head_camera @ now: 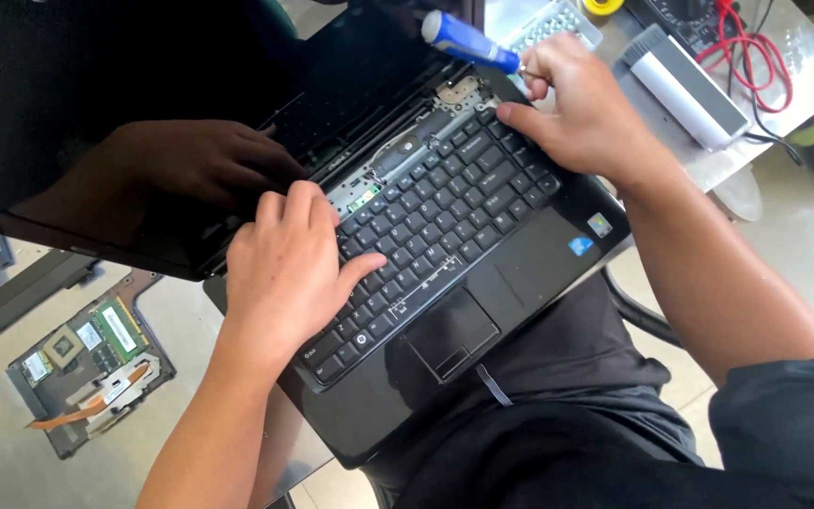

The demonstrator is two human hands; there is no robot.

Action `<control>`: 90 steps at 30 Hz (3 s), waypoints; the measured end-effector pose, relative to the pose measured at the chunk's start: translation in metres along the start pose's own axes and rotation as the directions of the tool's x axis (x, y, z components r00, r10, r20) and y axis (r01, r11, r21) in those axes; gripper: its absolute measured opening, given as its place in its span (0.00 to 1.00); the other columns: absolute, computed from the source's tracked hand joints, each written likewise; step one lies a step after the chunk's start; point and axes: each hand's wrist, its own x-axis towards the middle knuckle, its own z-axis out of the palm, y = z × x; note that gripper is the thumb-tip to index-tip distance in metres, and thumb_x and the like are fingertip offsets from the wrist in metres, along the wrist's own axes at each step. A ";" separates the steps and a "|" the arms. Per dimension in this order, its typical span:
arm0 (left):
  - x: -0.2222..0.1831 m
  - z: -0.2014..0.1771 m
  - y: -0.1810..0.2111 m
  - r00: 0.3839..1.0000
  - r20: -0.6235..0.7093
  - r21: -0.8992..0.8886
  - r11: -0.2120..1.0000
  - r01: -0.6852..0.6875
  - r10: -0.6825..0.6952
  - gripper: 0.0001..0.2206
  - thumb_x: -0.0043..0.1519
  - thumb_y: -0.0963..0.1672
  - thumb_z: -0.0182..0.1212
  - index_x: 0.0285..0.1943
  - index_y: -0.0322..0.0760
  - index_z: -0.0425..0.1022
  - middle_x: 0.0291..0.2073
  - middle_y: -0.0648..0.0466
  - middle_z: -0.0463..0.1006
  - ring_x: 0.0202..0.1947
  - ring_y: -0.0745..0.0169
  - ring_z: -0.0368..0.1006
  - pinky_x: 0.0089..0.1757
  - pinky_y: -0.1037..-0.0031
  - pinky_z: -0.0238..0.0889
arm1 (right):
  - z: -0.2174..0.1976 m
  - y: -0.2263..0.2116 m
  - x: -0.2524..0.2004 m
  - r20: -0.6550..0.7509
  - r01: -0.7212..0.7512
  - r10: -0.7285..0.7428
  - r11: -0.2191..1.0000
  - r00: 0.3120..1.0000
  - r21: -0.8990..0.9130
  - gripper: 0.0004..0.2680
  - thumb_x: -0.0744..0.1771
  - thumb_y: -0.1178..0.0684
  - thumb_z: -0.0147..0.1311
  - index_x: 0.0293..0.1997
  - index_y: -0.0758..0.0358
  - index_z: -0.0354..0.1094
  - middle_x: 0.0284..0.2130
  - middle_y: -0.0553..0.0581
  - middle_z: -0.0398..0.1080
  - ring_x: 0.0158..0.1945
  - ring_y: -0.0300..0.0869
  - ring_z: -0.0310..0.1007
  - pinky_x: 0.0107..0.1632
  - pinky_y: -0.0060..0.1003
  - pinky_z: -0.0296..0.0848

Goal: Removing a laptop keyboard by prying the top bezel, unscrewing the mounting screws, and disconnecting the internal ribbon cable.

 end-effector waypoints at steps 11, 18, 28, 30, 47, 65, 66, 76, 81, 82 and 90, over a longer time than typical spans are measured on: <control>0.000 -0.001 0.003 1.000 -0.030 0.025 1.000 -0.005 0.006 0.30 0.62 0.66 0.58 0.43 0.42 0.74 0.39 0.55 0.68 0.39 0.55 0.67 0.28 0.69 0.69 | -0.052 -0.003 -0.097 -0.128 -0.257 0.264 0.964 0.956 0.073 0.10 0.76 0.53 0.49 0.40 0.62 0.55 0.37 0.56 0.58 0.40 0.45 0.57 0.45 0.42 0.57; -0.007 -0.014 0.004 0.997 0.081 -0.073 0.997 0.022 -0.016 0.29 0.61 0.63 0.57 0.53 0.41 0.76 0.48 0.58 0.72 0.42 0.51 0.72 0.34 0.60 0.71 | -0.061 0.015 -0.130 -0.191 -0.375 0.361 0.926 0.913 -0.041 0.08 0.72 0.61 0.52 0.55 0.65 0.77 0.41 0.61 0.67 0.40 0.49 0.68 0.47 0.44 0.65; -0.045 -0.058 0.011 0.998 0.060 -0.545 0.837 0.050 -0.021 0.30 0.55 0.54 0.64 0.66 0.42 0.72 0.61 0.56 0.77 0.62 0.56 0.70 0.57 0.60 0.62 | -0.047 0.021 -0.156 -0.335 -0.303 0.214 0.922 0.918 -0.240 0.13 0.70 0.70 0.53 0.61 0.66 0.75 0.43 0.63 0.61 0.39 0.54 0.68 0.39 0.49 0.73; -0.070 -0.067 0.021 0.982 0.044 -0.588 0.790 0.172 -0.181 0.27 0.55 0.52 0.63 0.64 0.41 0.75 0.59 0.55 0.78 0.61 0.58 0.72 0.59 0.63 0.63 | -0.041 0.019 -0.156 -0.348 -0.278 0.181 0.927 0.920 -0.252 0.12 0.70 0.70 0.53 0.59 0.67 0.77 0.45 0.64 0.62 0.42 0.55 0.68 0.43 0.49 0.72; -0.157 0.040 0.084 0.681 -0.049 -0.526 0.599 0.604 -0.731 0.40 0.58 0.56 0.59 0.76 0.31 0.57 0.71 0.39 0.61 0.71 0.39 0.56 0.65 0.50 0.44 | -0.043 -0.010 -0.129 -0.153 0.030 -0.046 0.994 0.987 -0.104 0.18 0.70 0.54 0.59 0.68 0.65 0.67 0.63 0.66 0.66 0.68 0.58 0.64 0.63 0.54 0.57; -0.171 0.035 0.085 0.695 0.090 -0.591 0.523 0.614 -0.714 0.44 0.62 0.64 0.44 0.80 0.38 0.47 0.79 0.54 0.48 0.75 0.47 0.46 0.65 0.48 0.38 | 0.014 -0.012 -0.140 -0.175 0.203 -0.230 0.966 0.957 -0.161 0.17 0.73 0.53 0.63 0.69 0.72 0.72 0.60 0.73 0.71 0.63 0.69 0.62 0.59 0.67 0.55; -0.172 0.035 0.085 0.693 0.097 -0.627 0.497 0.600 -0.715 0.43 0.61 0.64 0.46 0.80 0.39 0.47 0.79 0.54 0.49 0.75 0.48 0.46 0.64 0.48 0.38 | 0.017 -0.008 -0.140 -0.213 0.251 -0.286 0.951 0.934 -0.179 0.16 0.73 0.54 0.65 0.68 0.74 0.74 0.59 0.73 0.73 0.62 0.67 0.66 0.61 0.61 0.58; -0.172 0.039 0.082 0.689 0.124 -0.756 0.381 0.531 -0.714 0.39 0.60 0.61 0.52 0.79 0.49 0.50 0.76 0.57 0.55 0.74 0.51 0.50 0.63 0.52 0.34 | 0.020 -0.014 -0.141 -0.301 0.290 -0.335 0.939 0.893 -0.183 0.12 0.73 0.60 0.69 0.63 0.75 0.77 0.57 0.71 0.76 0.60 0.62 0.72 0.64 0.50 0.57; -0.169 0.042 0.086 0.714 0.092 -0.741 0.431 0.515 -0.694 0.43 0.59 0.61 0.58 0.78 0.43 0.46 0.75 0.50 0.54 0.73 0.47 0.51 0.64 0.47 0.38 | 0.019 -0.020 -0.142 -0.296 0.266 -0.312 0.946 0.903 -0.183 0.11 0.73 0.61 0.67 0.62 0.74 0.76 0.56 0.72 0.75 0.57 0.62 0.68 0.62 0.50 0.57; -0.168 0.045 0.086 0.717 0.078 -0.728 0.451 0.516 -0.693 0.45 0.59 0.61 0.59 0.79 0.39 0.44 0.75 0.48 0.52 0.75 0.47 0.48 0.64 0.48 0.38 | 0.018 -0.021 -0.141 -0.301 0.278 -0.319 0.945 0.899 -0.171 0.11 0.73 0.62 0.66 0.62 0.76 0.75 0.55 0.72 0.75 0.55 0.62 0.68 0.62 0.50 0.58; -0.147 0.058 0.105 0.615 0.056 -0.678 0.422 0.601 -0.786 0.47 0.61 0.61 0.60 0.77 0.28 0.44 0.75 0.39 0.50 0.74 0.38 0.48 0.64 0.47 0.43 | 0.021 -0.031 -0.145 -0.358 0.288 -0.319 0.948 0.878 -0.138 0.08 0.73 0.68 0.63 0.60 0.79 0.73 0.55 0.76 0.72 0.60 0.65 0.63 0.61 0.54 0.60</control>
